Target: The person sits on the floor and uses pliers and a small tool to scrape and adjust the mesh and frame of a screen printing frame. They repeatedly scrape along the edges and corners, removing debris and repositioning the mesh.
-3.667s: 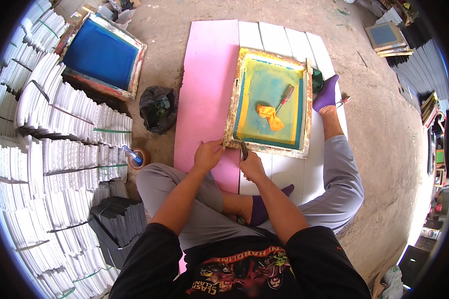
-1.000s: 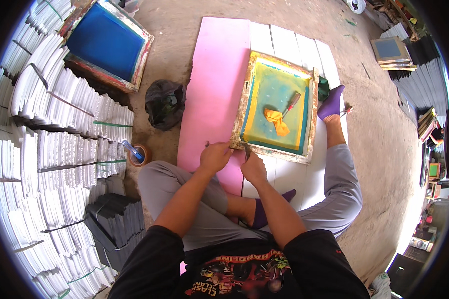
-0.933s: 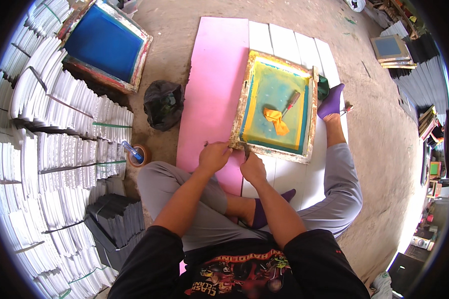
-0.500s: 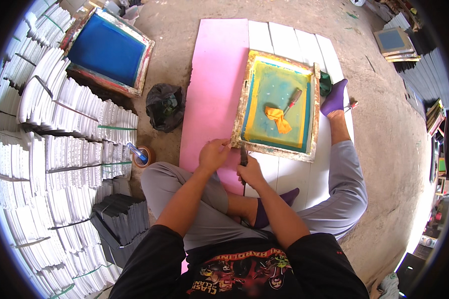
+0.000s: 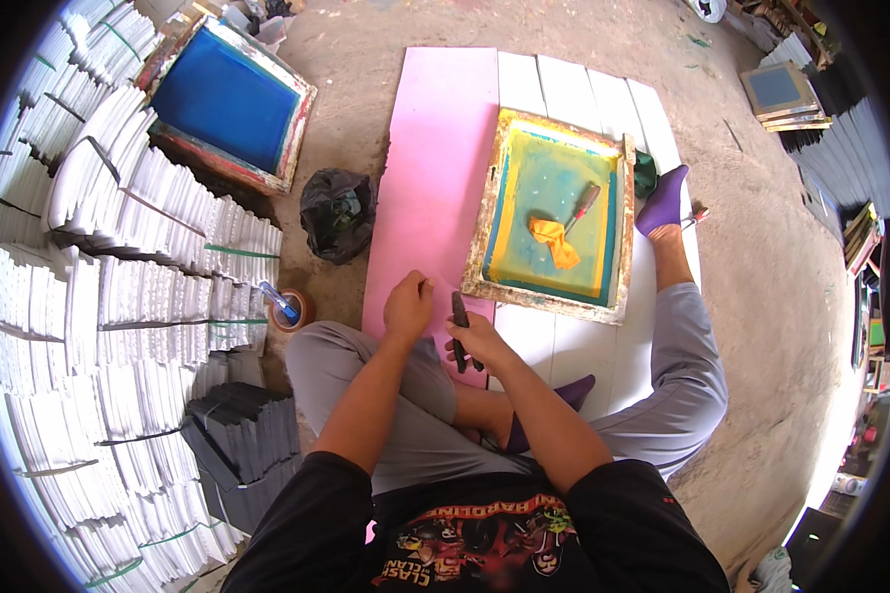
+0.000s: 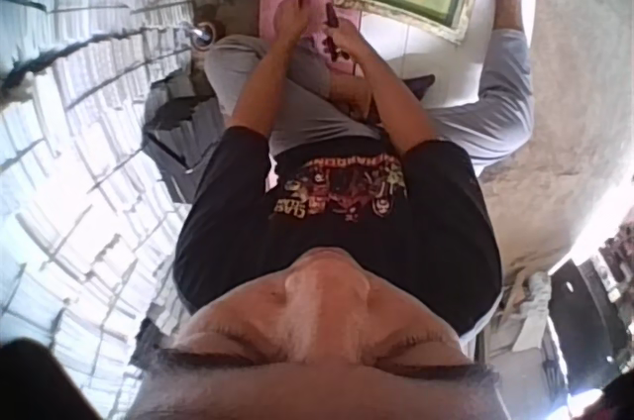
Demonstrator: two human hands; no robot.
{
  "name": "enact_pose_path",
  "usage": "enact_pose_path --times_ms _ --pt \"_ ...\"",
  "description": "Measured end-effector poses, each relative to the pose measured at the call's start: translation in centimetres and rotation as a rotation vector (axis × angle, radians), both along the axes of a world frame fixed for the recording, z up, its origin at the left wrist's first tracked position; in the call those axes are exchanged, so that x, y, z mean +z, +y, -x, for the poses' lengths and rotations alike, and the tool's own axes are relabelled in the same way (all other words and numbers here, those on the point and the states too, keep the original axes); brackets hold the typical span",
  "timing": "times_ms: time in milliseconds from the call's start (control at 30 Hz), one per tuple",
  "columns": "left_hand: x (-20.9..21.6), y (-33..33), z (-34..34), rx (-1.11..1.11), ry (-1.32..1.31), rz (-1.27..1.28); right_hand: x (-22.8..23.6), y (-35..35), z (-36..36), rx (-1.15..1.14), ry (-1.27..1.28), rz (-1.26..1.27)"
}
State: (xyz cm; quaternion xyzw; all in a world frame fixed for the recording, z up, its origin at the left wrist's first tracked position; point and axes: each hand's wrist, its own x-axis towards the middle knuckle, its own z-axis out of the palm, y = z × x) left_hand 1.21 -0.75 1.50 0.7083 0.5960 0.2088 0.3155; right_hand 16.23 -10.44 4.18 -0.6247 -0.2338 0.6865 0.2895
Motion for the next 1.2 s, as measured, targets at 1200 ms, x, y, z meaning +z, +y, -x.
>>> enact_pose_path --times_ms 1200 --pt "0.4 -0.8 -2.8 -0.219 0.038 0.117 0.7 1.0 -2.3 0.011 -0.594 0.063"
